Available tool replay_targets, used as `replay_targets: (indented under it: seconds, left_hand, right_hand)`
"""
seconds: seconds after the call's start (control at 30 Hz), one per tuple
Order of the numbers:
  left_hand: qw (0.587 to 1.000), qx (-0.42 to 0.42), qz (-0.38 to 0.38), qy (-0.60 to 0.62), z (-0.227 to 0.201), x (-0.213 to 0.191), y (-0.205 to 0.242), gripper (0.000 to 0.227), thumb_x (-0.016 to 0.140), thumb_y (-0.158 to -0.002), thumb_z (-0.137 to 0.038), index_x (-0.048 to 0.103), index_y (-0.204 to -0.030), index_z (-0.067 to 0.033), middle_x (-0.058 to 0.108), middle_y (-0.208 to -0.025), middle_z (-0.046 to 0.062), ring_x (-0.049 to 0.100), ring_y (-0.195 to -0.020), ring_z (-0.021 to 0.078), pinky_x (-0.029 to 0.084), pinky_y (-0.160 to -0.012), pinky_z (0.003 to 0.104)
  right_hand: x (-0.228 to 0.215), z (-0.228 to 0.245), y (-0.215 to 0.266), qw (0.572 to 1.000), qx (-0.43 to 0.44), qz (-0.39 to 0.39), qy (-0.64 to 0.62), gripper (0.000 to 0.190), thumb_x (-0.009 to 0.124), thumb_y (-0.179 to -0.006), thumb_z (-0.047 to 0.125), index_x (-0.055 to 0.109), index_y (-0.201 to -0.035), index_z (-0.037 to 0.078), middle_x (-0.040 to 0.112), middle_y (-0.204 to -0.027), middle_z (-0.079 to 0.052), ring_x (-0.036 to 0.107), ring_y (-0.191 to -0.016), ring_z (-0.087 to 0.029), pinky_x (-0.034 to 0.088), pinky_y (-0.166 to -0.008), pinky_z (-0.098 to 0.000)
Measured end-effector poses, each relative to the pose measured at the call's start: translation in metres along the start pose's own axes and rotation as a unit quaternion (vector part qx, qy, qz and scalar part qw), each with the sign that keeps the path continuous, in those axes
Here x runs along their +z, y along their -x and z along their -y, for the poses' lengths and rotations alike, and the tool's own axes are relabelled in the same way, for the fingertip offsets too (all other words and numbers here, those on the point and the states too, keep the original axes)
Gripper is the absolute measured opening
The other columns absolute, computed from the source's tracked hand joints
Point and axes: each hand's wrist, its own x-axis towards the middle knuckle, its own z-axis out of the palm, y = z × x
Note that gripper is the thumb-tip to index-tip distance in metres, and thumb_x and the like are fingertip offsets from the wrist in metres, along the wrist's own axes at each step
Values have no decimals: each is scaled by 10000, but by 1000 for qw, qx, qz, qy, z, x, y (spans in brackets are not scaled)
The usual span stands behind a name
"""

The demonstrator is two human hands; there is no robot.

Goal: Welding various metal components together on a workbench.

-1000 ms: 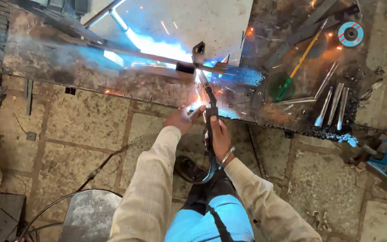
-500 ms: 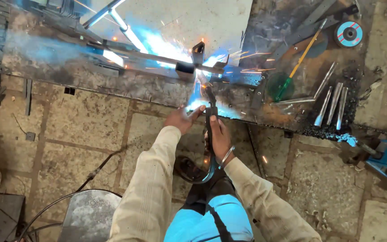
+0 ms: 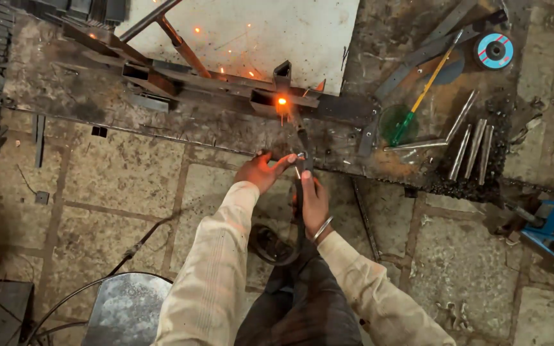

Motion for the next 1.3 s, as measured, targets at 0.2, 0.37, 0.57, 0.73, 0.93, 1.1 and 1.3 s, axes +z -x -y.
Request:
replay_targets:
  seconds: [0.2, 0.37, 0.57, 0.73, 0.93, 1.1, 1.3]
  left_hand:
    - [1000, -8, 13, -8, -2, -3, 0, 1208, 354, -689, -987, 466, -1534, -131, 498, -1541, 156, 528, -1374, 351, 436, -1122, 441]
    - [999, 8, 26, -37, 0, -2, -6, 1182, 258, -754, -970, 407, -1556, -115, 500, -1501, 216, 568, -1312, 375, 456, -1086, 445]
    - [999, -4, 33, -41, 0, -3, -4, 1210, 240, -789, -940, 374, -1581, -36, 697, -1251, 291, 697, -1158, 390, 527, -1011, 455]
    - [994, -72, 79, -34, -9, -7, -1, 1238, 301, -834, -931, 184, -1648, -5, 746, -1195, 264, 754, -1119, 412, 569, -967, 498]
    - [999, 24, -43, -17, -1, -1, 1, 1187, 360, -772, -949, 525, -1442, 17, 628, -1331, 291, 618, -1237, 429, 484, -1041, 492]
    - [1000, 2, -16, -16, -7, -6, 4, 1169, 354, -777, -940, 544, -1436, 7, 660, -1311, 279, 647, -1207, 429, 510, -1017, 507]
    - [1000, -8, -2, 5, -2, -5, 1, 1073, 330, -761, -935, 517, -1479, -161, 630, -1369, 200, 626, -1239, 383, 489, -1038, 491]
  right_hand:
    - [9, 24, 11, 998, 69, -4, -11, 474, 481, -1006, 561, 577, -945, 101, 532, -596, -24, 497, -443, -143, 408, -415, -325]
    - [11, 25, 9, 997, 81, -2, -15, 501, 472, -1021, 564, 587, -951, 81, 539, -597, -31, 500, -446, -146, 399, -416, -321]
    - [8, 23, 0, 998, 68, 8, -14, 483, 490, -1020, 555, 604, -951, 92, 549, -613, -12, 497, -465, -120, 386, -428, -308]
    - [-24, -53, -35, 996, -76, 30, 39, 591, 551, -1188, 562, 560, -912, 39, 414, -777, 33, 389, -662, -63, 357, -549, -281]
    - [3, 20, -4, 994, 94, 34, -31, 482, 502, -993, 599, 551, -931, 123, 538, -615, -4, 488, -455, -113, 403, -421, -286]
    - [4, 23, -2, 996, 74, 36, -43, 463, 519, -997, 581, 576, -969, 122, 546, -633, -1, 503, -479, -111, 412, -436, -290]
    - [3, 16, 14, 996, 56, 20, -73, 470, 523, -1017, 559, 602, -946, 101, 559, -633, -8, 504, -468, -129, 409, -430, -308]
